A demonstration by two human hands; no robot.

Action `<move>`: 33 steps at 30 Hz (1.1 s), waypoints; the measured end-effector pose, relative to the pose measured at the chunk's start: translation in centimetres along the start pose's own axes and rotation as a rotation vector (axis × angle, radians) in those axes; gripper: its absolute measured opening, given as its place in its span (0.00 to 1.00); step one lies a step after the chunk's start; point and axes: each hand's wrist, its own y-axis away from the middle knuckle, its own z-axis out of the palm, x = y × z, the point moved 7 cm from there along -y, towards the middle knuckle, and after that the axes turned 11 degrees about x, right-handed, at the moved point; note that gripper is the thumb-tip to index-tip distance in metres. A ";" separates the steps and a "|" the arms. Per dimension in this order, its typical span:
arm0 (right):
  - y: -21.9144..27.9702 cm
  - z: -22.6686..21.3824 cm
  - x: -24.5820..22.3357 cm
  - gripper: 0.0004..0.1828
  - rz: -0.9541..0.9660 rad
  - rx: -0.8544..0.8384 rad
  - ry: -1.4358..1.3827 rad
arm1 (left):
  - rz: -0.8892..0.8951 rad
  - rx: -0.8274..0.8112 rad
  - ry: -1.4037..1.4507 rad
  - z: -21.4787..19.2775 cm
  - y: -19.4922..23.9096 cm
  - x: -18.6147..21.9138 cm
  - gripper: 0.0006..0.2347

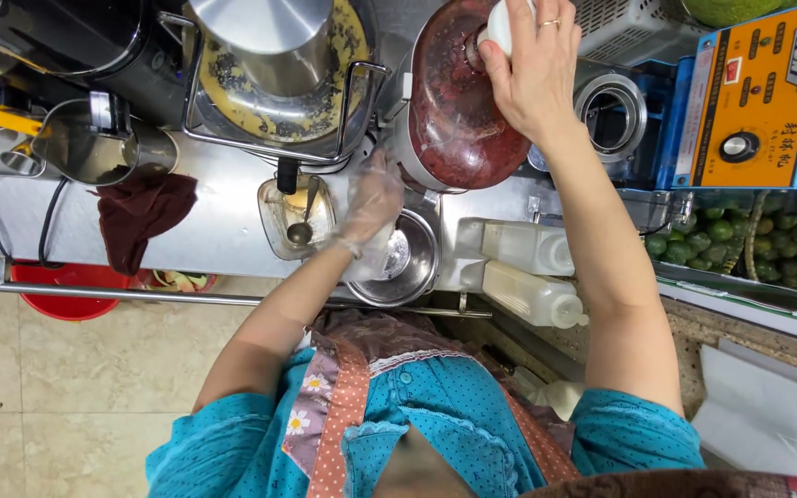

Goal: The recorder prepares a fresh watermelon juice drink by cutting a watermelon, blending it with ingredients, adding ice, and sealing the final cup.

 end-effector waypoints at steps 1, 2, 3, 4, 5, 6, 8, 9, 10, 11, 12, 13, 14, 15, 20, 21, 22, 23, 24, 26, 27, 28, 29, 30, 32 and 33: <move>0.3 0.1 -0.1 0.30 -0.019 0.024 0.014 | 0.052 -0.012 -0.061 1.8 -0.9 -1.9 0.23; 0.3 0.2 -0.3 0.30 -0.024 0.020 0.010 | 0.045 -0.007 -0.060 2.7 -1.7 -2.8 0.23; 0.2 0.3 -0.1 0.30 0.012 0.005 0.005 | 0.000 -0.021 -0.019 3.8 -2.9 -4.0 0.27; 0.1 0.5 0.3 0.30 0.048 -0.010 0.001 | -0.045 -0.035 0.023 5.0 -4.0 -5.0 0.31; 0.2 0.6 0.4 0.30 0.045 -0.012 0.002 | -0.046 -0.033 0.025 5.2 -4.4 -5.4 0.31; 0.3 0.5 0.3 0.30 0.017 0.017 0.006 | -0.111 -0.044 -0.006 5.6 -4.7 -6.2 0.32; 0.3 0.5 0.4 0.30 -0.009 0.046 0.011 | -0.174 -0.057 -0.038 6.4 -5.5 -8.0 0.33; 0.5 0.7 0.4 0.30 0.001 0.039 -0.002 | -0.114 -0.026 -0.113 6.6 -5.8 -8.8 0.31; 0.6 0.8 0.5 0.31 0.012 0.033 -0.015 | -0.054 0.005 -0.187 7.0 -6.1 -9.5 0.28; 0.8 1.1 0.5 0.31 0.015 0.031 -0.015 | -0.055 0.001 -0.188 7.2 -6.0 -9.9 0.28; 1.0 1.4 0.4 0.31 0.019 0.016 -0.012 | -0.040 0.023 -0.213 7.2 -6.0 -10.2 0.26; 0.9 1.8 0.5 0.31 0.020 0.005 -0.008 | -0.021 0.050 -0.238 7.2 -6.4 -10.3 0.25; 0.9 2.0 0.5 0.31 0.020 0.006 -0.007 | -0.020 0.050 -0.237 7.5 -6.8 -10.5 0.25; 1.1 2.3 0.4 0.32 0.033 -0.001 -0.033 | -0.050 0.033 -0.261 7.9 -6.9 -11.1 0.26; 1.8 4.0 0.5 0.35 0.030 -0.029 -0.062 | -0.087 0.008 -0.359 9.5 -7.7 -13.8 0.26; 1.9 4.0 0.6 0.35 0.046 -0.040 -0.062 | -0.127 -0.013 -0.354 8.4 -7.5 -12.5 0.25; 2.0 4.1 0.6 0.36 0.063 -0.050 -0.062 | -0.166 -0.033 -0.349 7.3 -7.3 -11.1 0.24; 2.1 4.1 0.7 0.36 0.067 -0.058 -0.062 | -0.172 -0.040 -0.348 7.1 -7.0 -10.5 0.24; 2.2 4.2 0.7 0.35 0.067 -0.063 -0.070 | -0.219 -0.057 -0.327 6.9 -6.6 -10.2 0.24; 2.2 4.3 0.9 0.33 0.064 -0.073 -0.074 | -0.268 -0.075 -0.298 7.4 -6.5 -10.1 0.24; 2.2 4.4 0.9 0.32 0.057 -0.067 -0.060 | -0.220 -0.035 -0.337 7.5 -6.6 -10.2 0.22; 2.3 4.5 0.8 0.31 0.051 -0.060 -0.046 | -0.171 0.005 -0.376 7.6 -6.7 -10.4 0.21; 2.2 4.5 0.8 0.31 0.047 -0.063 -0.048 | -0.176 0.007 -0.375 8.3 -7.0 -11.7 0.21; 2.1 4.6 0.7 0.32 0.055 -0.060 -0.053 | -0.127 0.051 -0.416 8.7 -7.4 -12.7 0.20; 2.1 4.5 0.6 0.33 0.064 -0.063 -0.057 | -0.081 0.091 -0.453 10.2 -7.8 -14.6 0.20; 2.0 4.5 0.6 0.31 0.066 -0.055 -0.044 | -0.074 0.081 -0.453 11.1 -8.1 -15.5 0.19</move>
